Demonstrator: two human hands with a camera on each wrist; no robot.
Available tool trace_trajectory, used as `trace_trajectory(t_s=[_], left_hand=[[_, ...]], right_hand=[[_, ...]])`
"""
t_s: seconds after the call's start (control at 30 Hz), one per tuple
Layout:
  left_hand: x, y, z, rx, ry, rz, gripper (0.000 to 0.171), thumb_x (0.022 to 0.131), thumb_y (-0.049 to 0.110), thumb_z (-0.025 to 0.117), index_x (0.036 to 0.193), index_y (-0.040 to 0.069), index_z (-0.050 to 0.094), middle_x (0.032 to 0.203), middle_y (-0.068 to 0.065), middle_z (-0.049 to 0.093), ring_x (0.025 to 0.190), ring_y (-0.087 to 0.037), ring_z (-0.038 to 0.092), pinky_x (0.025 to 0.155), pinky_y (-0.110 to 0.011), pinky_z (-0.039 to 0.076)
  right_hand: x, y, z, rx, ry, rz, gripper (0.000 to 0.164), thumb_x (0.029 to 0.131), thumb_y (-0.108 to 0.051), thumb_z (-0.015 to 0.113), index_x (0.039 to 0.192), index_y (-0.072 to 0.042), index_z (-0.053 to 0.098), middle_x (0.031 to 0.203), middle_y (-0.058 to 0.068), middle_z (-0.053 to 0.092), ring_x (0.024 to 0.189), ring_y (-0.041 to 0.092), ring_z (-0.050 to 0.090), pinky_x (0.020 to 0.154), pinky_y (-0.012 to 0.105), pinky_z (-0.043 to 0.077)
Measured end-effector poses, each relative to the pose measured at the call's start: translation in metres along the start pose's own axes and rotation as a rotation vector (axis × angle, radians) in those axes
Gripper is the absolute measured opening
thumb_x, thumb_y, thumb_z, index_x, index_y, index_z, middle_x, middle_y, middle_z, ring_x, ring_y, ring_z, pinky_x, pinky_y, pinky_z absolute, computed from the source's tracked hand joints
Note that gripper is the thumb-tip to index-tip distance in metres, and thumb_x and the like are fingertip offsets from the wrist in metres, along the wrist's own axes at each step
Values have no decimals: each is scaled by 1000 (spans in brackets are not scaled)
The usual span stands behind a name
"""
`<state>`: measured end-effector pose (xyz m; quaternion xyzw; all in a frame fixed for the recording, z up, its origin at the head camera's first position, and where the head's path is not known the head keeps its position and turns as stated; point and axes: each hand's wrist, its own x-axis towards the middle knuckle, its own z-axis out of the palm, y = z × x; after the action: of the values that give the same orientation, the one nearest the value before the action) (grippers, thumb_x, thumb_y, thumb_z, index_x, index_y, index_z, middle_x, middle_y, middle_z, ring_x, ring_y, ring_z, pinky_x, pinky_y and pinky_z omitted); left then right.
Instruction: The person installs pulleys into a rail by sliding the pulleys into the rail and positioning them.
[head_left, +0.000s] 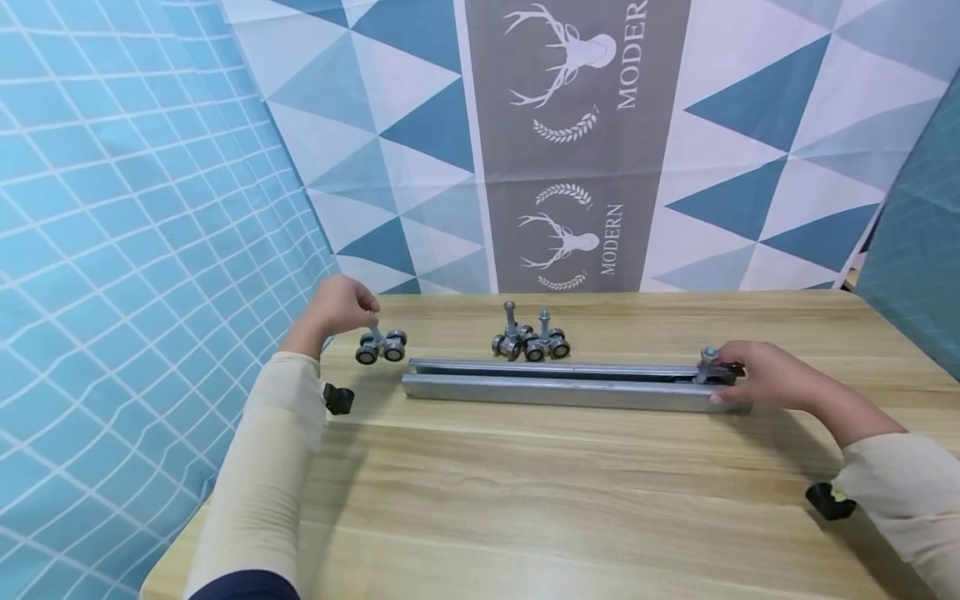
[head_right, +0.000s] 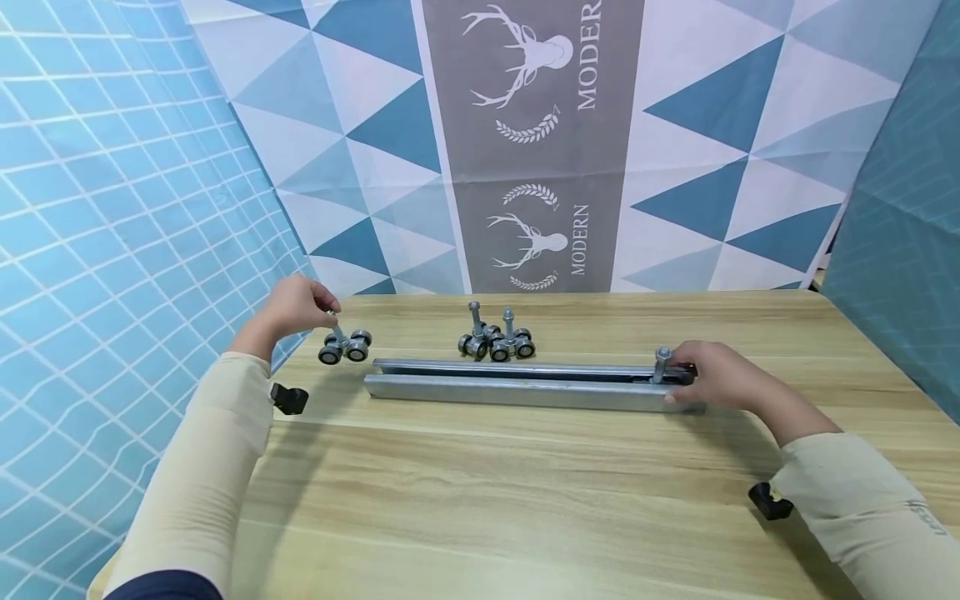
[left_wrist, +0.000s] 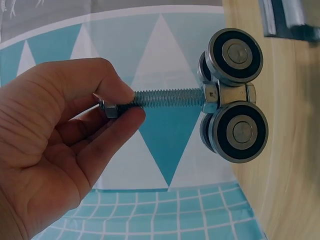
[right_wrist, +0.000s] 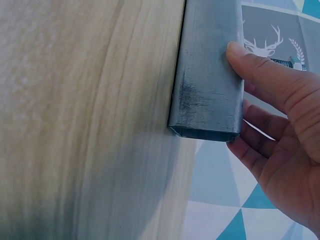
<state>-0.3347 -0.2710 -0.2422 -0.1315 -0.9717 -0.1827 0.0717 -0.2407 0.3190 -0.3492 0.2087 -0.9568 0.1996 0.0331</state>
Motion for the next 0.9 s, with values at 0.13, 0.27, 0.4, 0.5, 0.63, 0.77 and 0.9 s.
trace_trajectory(t_s=[0.13, 0.27, 0.4, 0.5, 0.63, 0.77, 0.9], left_hand=[[-6, -4, -1, -1, -22, -5, 11, 77, 6, 71, 87, 4, 75, 85, -9, 72, 77, -24, 63, 70, -42, 53], [-10, -9, 3, 21, -36, 8, 10, 76, 6, 71, 86, 5, 75, 84, -7, 71, 74, -22, 62, 68, -40, 52], [-13, -11, 10, 40, -37, 38, 8, 76, 6, 71, 83, 6, 75, 81, -5, 71, 72, -21, 61, 67, -40, 52], [-14, -12, 15, 41, -45, 56, 7, 76, 6, 71, 83, 6, 75, 80, -5, 71, 71, -20, 62, 68, -41, 52], [-14, -13, 21, 50, -63, 67, 8, 76, 6, 71, 83, 5, 75, 79, -4, 70, 70, -19, 61, 67, -41, 52], [-14, -13, 25, 59, -82, 72, 8, 75, 4, 71, 81, 7, 75, 77, -2, 69, 68, -18, 59, 65, -38, 52], [-15, -13, 27, 67, -103, 83, 8, 74, 3, 71, 80, 6, 74, 76, -2, 68, 66, -18, 58, 64, -38, 51]], right_hand=[[-1, 0, -1, -34, 14, -6, 50, 73, -27, 85, 106, 5, 67, 104, 19, 64, 93, 36, 62, 74, 50, 52], [-1, -1, -2, -57, 16, -10, 49, 72, -27, 85, 105, 6, 68, 107, 24, 62, 95, 40, 62, 75, 53, 51], [-1, -3, -3, -66, 11, -11, 50, 72, -27, 86, 104, 7, 68, 109, 26, 61, 97, 43, 61, 76, 54, 51], [-1, -3, -3, -73, 9, -12, 49, 72, -27, 86, 103, 6, 69, 108, 25, 61, 96, 42, 61, 76, 53, 51], [-2, -2, -3, -78, 13, -15, 49, 71, -27, 86, 103, 6, 69, 108, 24, 61, 95, 41, 61, 75, 53, 51], [-2, -2, -2, -73, 17, -18, 49, 71, -27, 86, 103, 6, 69, 107, 24, 61, 95, 41, 61, 75, 53, 51], [-2, -3, -2, -64, 19, -18, 49, 71, -27, 86, 104, 6, 69, 108, 24, 61, 96, 42, 60, 76, 54, 51]])
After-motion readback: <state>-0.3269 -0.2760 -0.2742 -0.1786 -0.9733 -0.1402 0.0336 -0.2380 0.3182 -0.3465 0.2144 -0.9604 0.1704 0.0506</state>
